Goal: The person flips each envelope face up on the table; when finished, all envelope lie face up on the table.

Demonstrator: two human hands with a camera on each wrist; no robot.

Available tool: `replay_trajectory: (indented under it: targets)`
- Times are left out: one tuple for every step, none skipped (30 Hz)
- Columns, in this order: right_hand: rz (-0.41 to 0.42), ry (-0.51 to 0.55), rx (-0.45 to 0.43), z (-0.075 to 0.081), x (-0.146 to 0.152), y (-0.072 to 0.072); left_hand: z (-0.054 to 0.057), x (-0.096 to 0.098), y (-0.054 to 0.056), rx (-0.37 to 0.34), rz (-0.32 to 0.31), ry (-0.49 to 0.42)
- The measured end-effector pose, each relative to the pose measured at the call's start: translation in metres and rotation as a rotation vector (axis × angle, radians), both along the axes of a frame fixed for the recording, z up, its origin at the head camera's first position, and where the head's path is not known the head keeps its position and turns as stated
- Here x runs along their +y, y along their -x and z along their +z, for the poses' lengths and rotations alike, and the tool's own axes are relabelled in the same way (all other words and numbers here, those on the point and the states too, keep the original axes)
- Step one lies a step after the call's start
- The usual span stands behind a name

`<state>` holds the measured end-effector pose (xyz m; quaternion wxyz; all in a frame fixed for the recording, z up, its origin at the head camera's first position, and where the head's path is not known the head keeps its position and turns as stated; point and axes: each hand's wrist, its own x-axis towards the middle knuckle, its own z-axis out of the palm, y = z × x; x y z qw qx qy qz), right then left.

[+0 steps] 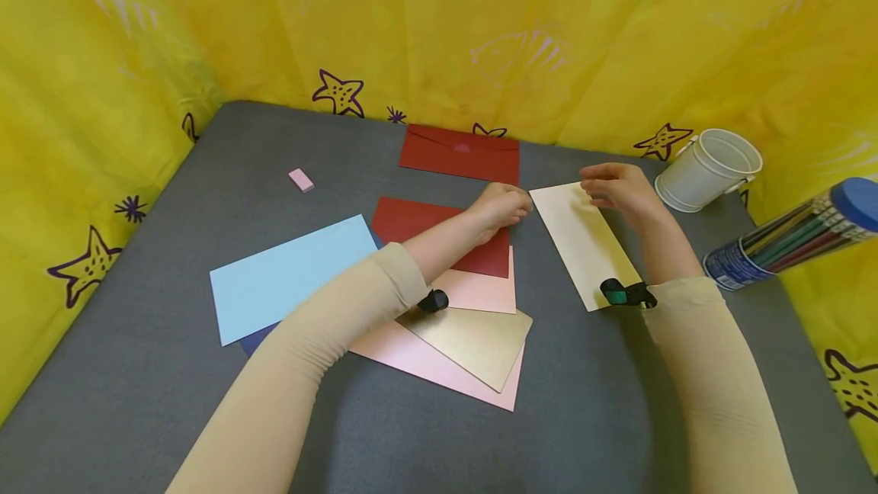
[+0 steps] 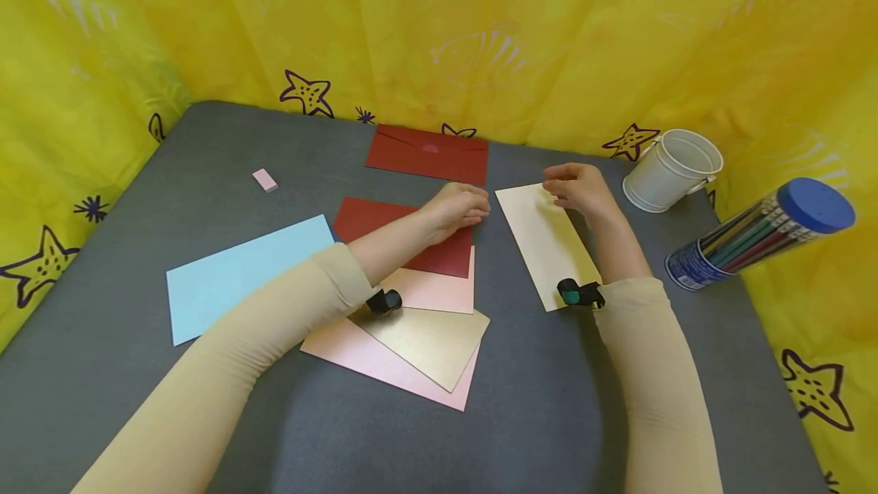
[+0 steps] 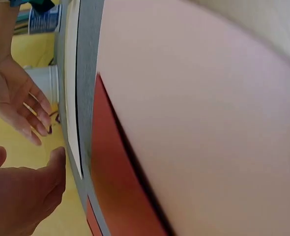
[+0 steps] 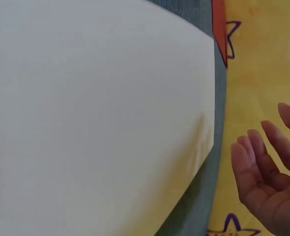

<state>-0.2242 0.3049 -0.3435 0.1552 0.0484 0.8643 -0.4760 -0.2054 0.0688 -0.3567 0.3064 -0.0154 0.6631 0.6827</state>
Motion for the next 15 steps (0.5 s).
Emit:
replay_trajectory:
  targets:
    - [0.009, -0.002, -0.004, 0.0, 0.005, -0.002, -0.001, 0.004, -0.003, -0.023, 0.004, -0.016]
    - [0.015, -0.006, -0.009, -0.001, 0.009, -0.003, -0.001, 0.008, -0.006, -0.047, 0.009, -0.03]
    - [0.022, -0.013, -0.013, -0.001, 0.013, -0.005, -0.002, 0.012, -0.009, -0.073, 0.022, -0.042]
    - [0.027, -0.022, -0.018, -0.001, 0.018, -0.006, -0.003, 0.016, -0.011, -0.098, 0.035, -0.052]
    - [0.032, -0.034, -0.023, -0.002, 0.022, -0.007, -0.004, 0.019, -0.014, -0.12, 0.041, -0.066]
    - [0.037, -0.046, -0.03, -0.002, 0.027, -0.009, -0.005, 0.022, -0.016, -0.139, 0.048, -0.074]
    - [0.043, -0.059, -0.04, -0.003, 0.031, -0.01, -0.006, 0.025, -0.019, -0.156, 0.053, -0.08]
    - [0.049, -0.071, -0.049, -0.003, 0.035, -0.011, -0.007, 0.028, -0.021, -0.172, 0.06, -0.091]
    - [0.057, -0.083, -0.059, -0.004, 0.038, -0.012, -0.008, 0.03, -0.023, -0.184, 0.058, -0.101]
    - [0.063, -0.09, -0.073, -0.004, 0.041, -0.013, -0.009, 0.032, -0.026, -0.194, 0.055, -0.112]
    - [0.07, -0.093, -0.085, -0.004, 0.044, -0.014, -0.01, 0.034, -0.028, -0.203, 0.053, -0.123]
    - [0.079, -0.095, -0.098, -0.005, 0.047, -0.015, -0.011, 0.035, -0.029, -0.21, 0.052, -0.13]
    - [0.087, -0.098, -0.111, -0.005, 0.049, -0.016, -0.012, 0.037, -0.031, -0.214, 0.054, -0.137]
    - [0.097, -0.101, -0.118, -0.006, 0.051, -0.017, -0.013, 0.038, -0.033, -0.216, 0.058, -0.142]
    - [0.103, -0.103, -0.127, -0.006, 0.053, -0.018, -0.013, 0.039, -0.034, -0.215, 0.06, -0.144]
